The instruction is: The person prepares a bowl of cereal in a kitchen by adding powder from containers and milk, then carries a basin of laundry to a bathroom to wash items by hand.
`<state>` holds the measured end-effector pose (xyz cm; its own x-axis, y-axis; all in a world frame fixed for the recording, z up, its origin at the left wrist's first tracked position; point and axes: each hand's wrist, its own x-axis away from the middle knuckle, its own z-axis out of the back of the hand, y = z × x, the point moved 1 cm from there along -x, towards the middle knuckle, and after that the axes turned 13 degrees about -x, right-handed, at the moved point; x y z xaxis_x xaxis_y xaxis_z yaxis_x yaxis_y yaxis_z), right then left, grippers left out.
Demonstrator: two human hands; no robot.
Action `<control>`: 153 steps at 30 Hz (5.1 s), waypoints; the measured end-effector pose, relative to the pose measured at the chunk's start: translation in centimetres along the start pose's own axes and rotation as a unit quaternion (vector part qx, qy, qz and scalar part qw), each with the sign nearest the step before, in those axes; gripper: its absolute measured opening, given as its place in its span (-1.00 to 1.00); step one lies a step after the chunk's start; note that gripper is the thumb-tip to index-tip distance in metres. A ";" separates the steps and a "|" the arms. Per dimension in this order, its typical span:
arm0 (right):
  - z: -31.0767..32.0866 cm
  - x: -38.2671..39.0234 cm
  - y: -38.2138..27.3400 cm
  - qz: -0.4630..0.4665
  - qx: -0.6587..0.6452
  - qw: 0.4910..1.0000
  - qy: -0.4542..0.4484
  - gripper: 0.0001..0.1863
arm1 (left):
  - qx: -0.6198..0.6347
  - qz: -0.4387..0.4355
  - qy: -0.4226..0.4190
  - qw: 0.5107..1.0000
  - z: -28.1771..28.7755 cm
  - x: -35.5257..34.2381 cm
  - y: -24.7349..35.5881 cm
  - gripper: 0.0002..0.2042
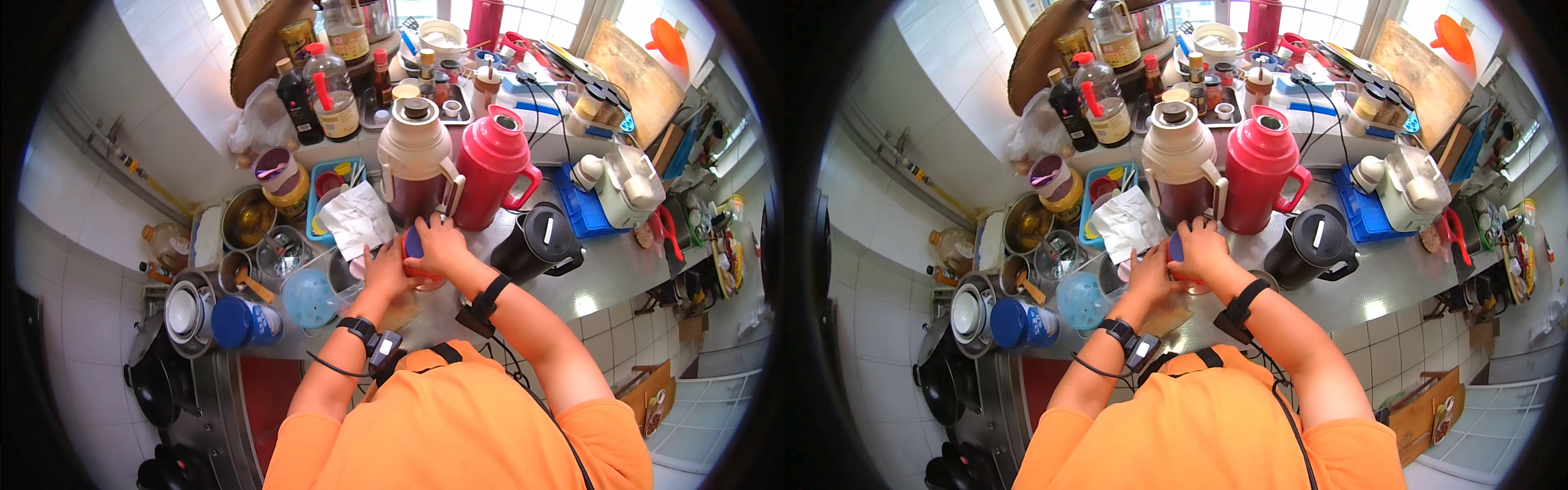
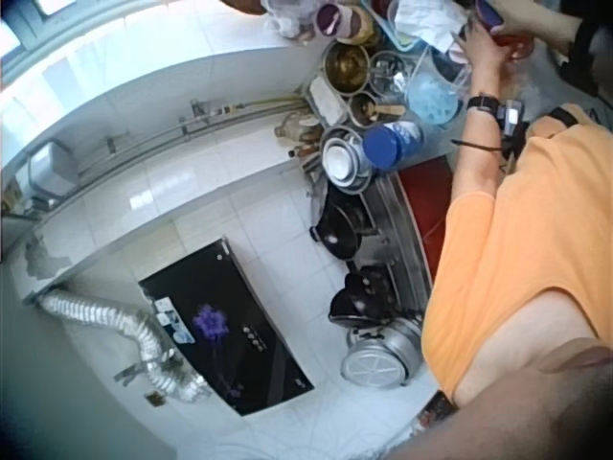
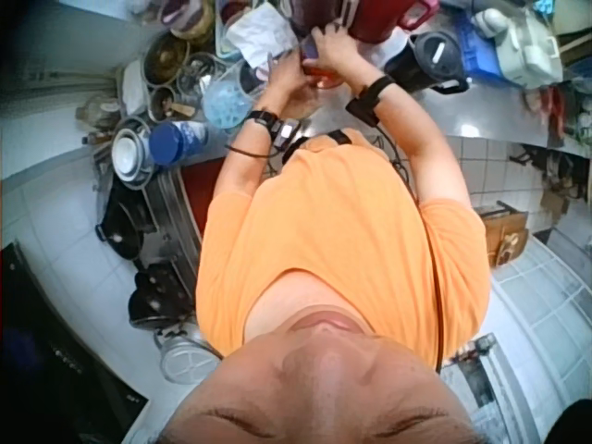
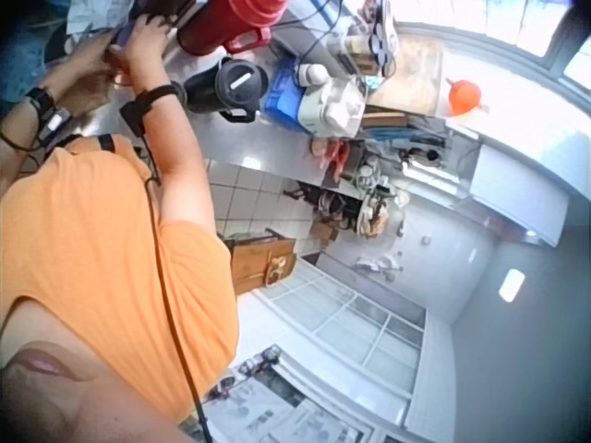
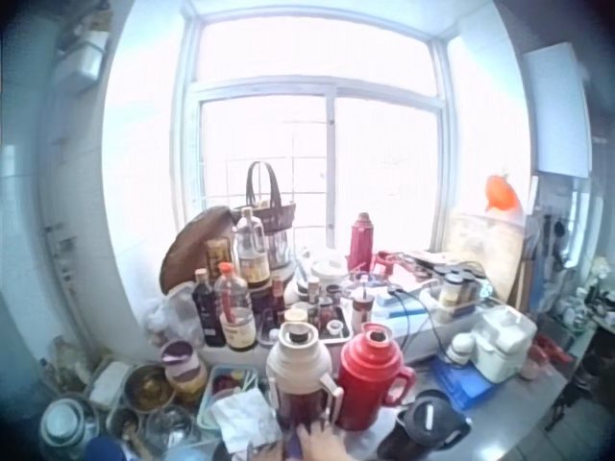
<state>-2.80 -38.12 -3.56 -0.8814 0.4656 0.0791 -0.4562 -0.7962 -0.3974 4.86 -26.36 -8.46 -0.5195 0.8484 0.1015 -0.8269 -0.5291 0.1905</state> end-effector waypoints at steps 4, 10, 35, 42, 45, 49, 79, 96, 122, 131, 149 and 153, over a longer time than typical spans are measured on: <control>-0.2 0.0 0.2 0.021 -0.011 0.999 0.022 -0.10 | 0.008 0.004 -0.019 1.000 -0.6 -0.8 -0.8 0.15; 0.5 0.1 1.2 0.065 -0.038 0.996 -0.045 -0.14 | 0.030 -0.002 -0.030 0.999 -0.8 -1.2 -0.9 0.08; -0.3 -2.7 0.6 0.177 -0.136 0.972 -0.078 -0.58 | -0.002 -0.032 -0.076 0.997 0.0 -1.3 -0.8 0.05; -1.2 -1.1 -0.8 -0.017 0.045 0.999 0.026 -0.42 | 0.021 -0.005 -0.051 0.998 -0.7 -1.0 -0.9 0.08; -0.3 -1.5 1.0 0.268 0.036 0.961 -0.062 -0.41 | -0.004 -0.009 -0.072 0.997 -0.9 -1.8 -1.0 0.08; -0.1 -0.5 2.0 0.334 -0.042 0.940 0.058 -0.28 | 0.023 -0.004 -0.050 0.998 -0.6 -1.3 -1.0 0.05; 9.2 8.0 8.8 0.013 -0.680 0.714 -0.166 -0.03 | -0.028 -0.026 -0.061 0.997 0.2 -1.3 0.1 0.13; -8.1 23.2 33.4 -0.358 -0.860 0.347 0.108 -0.36 | 0.008 -0.028 0.076 0.997 6.7 -0.3 -2.1 -0.55; -5.9 23.7 21.6 -0.355 -0.502 0.782 0.102 -0.63 | 0.055 0.316 0.313 0.894 14.3 -9.0 -26.2 -0.74; 6.3 15.6 7.1 -0.133 -0.509 0.849 -0.056 -0.71 | 0.073 0.039 0.438 0.895 19.9 -0.8 -13.8 -0.85; 1.6 4.8 4.2 -0.082 -0.668 0.739 -0.037 -0.72 | 0.245 -0.253 0.186 0.917 5.9 1.4 3.0 -0.68; 1.0 4.2 5.7 0.007 -0.373 0.927 0.038 -0.77 | 0.195 -0.166 0.192 0.947 4.5 1.4 0.8 -0.57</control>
<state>-9.16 -41.06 -4.57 -0.8625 0.5058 0.0169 -0.2096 -0.3267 -0.9216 4.42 -25.55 -3.79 -0.3476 0.8592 -0.3754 -0.8546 -0.1256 0.5038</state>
